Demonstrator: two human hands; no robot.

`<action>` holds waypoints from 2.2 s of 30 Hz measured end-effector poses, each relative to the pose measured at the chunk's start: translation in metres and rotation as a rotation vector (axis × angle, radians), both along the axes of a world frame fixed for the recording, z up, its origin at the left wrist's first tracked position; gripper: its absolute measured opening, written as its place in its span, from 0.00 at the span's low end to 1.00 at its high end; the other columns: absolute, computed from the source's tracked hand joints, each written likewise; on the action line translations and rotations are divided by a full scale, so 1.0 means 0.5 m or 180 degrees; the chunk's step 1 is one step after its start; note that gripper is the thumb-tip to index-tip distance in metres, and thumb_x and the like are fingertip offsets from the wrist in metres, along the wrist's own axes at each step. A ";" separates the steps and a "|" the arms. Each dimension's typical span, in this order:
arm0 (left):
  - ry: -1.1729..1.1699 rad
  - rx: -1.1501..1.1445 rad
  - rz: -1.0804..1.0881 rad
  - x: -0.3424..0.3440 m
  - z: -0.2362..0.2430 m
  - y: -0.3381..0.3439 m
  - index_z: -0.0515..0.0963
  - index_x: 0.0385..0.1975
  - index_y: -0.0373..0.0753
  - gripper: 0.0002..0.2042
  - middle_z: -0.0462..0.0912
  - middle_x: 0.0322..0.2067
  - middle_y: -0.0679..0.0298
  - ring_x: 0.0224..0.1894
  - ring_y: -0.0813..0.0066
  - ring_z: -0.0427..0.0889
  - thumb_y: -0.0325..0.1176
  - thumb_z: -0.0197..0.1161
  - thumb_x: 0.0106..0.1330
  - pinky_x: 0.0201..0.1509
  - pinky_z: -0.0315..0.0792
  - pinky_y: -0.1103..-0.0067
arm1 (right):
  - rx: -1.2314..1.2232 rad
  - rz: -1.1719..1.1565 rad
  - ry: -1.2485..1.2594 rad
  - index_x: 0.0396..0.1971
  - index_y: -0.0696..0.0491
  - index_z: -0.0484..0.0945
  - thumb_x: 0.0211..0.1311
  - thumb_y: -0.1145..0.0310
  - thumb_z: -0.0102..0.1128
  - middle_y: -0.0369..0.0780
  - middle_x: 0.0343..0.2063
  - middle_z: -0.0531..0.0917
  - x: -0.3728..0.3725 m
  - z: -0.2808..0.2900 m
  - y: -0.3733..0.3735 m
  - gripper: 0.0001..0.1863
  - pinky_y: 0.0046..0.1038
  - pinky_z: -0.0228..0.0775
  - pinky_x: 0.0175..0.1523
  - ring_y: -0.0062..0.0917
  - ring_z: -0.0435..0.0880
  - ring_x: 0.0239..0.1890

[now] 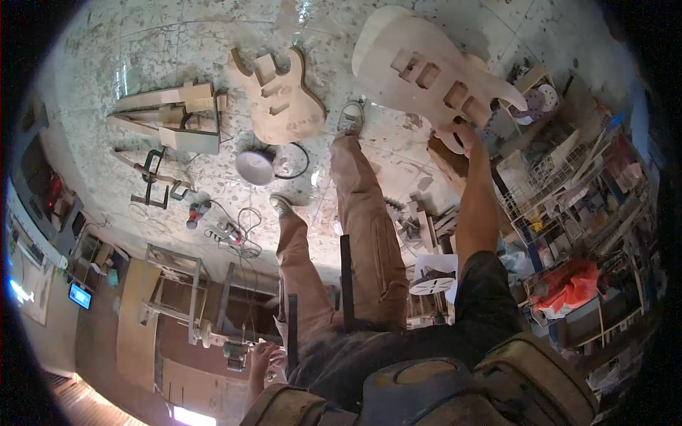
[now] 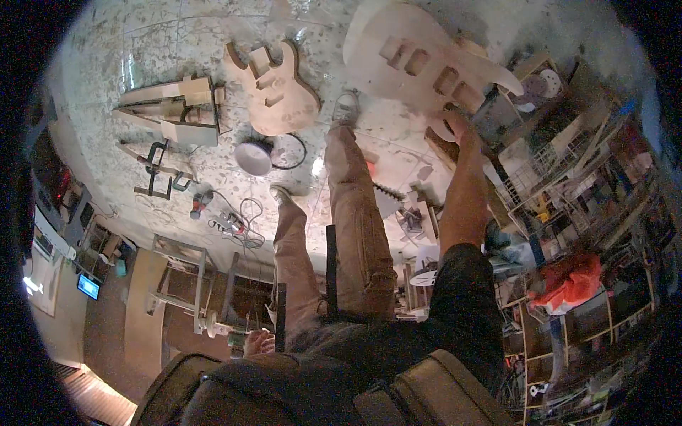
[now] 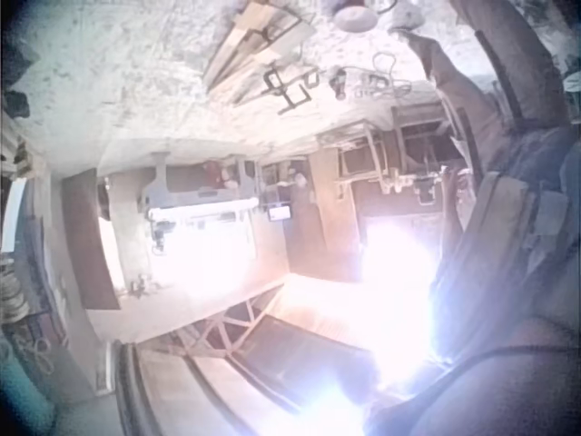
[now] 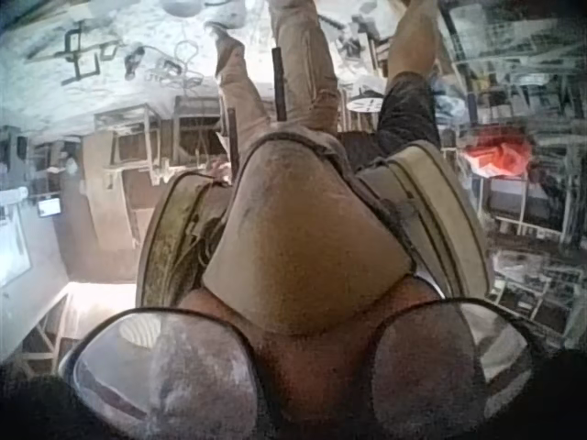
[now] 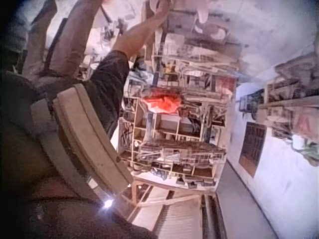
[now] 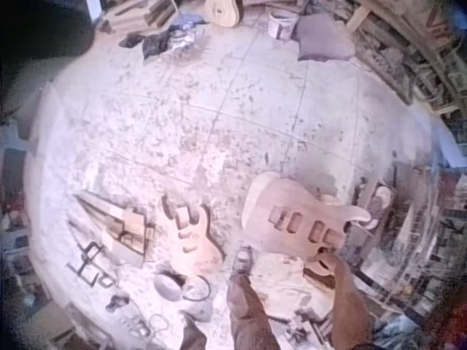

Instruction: The person uses a handheld router to shape the edges and interior cavities of a wooden guitar body on a workbench.

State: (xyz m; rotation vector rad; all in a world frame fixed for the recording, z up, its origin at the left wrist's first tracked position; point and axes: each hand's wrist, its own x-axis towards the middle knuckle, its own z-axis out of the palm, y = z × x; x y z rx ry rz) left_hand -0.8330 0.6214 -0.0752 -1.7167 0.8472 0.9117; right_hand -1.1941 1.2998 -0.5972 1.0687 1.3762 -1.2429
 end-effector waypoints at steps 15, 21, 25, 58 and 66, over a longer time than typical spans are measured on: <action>-0.0172 -0.0795 -0.0615 -0.097 -0.023 0.082 0.75 0.52 0.37 0.19 0.85 0.44 0.56 0.39 0.66 0.88 0.42 0.68 0.69 0.41 0.82 0.73 | -0.0183 -0.0096 0.0350 0.49 0.56 0.77 0.52 0.61 0.70 0.38 0.43 0.81 -0.029 -0.091 0.006 0.25 0.29 0.71 0.48 0.26 0.79 0.44; -0.0219 -0.0638 -0.0313 -0.005 -0.031 0.107 0.76 0.48 0.39 0.17 0.86 0.41 0.59 0.39 0.68 0.87 0.44 0.68 0.69 0.41 0.82 0.73 | 0.0351 0.0821 0.0578 0.58 0.56 0.75 0.53 0.60 0.72 0.42 0.53 0.81 -0.008 -0.159 0.062 0.32 0.32 0.69 0.59 0.30 0.79 0.54; -0.0464 -0.0530 -0.0373 -0.027 -0.057 0.142 0.77 0.45 0.39 0.16 0.86 0.41 0.60 0.39 0.71 0.88 0.44 0.68 0.70 0.41 0.83 0.73 | 0.0802 0.1119 0.0282 0.70 0.55 0.66 0.55 0.58 0.72 0.44 0.64 0.75 -0.023 -0.167 0.070 0.42 0.34 0.65 0.66 0.34 0.76 0.63; -0.0869 -0.0636 0.1145 0.664 -0.306 0.452 0.79 0.42 0.35 0.09 0.81 0.30 0.64 0.32 0.78 0.79 0.33 0.60 0.70 0.37 0.76 0.77 | 0.1382 0.7114 0.3640 0.53 0.59 0.74 0.61 0.67 0.60 0.48 0.51 0.81 -0.179 -0.413 -0.970 0.21 0.40 0.77 0.57 0.40 0.83 0.53; -0.0717 -0.0777 0.1021 0.626 -0.367 0.450 0.80 0.42 0.32 0.11 0.83 0.33 0.62 0.36 0.75 0.80 0.34 0.61 0.69 0.41 0.75 0.76 | 0.0924 0.7592 0.3401 0.52 0.59 0.72 0.60 0.60 0.63 0.51 0.49 0.80 -0.181 -0.317 -0.987 0.25 0.42 0.80 0.51 0.43 0.85 0.49</action>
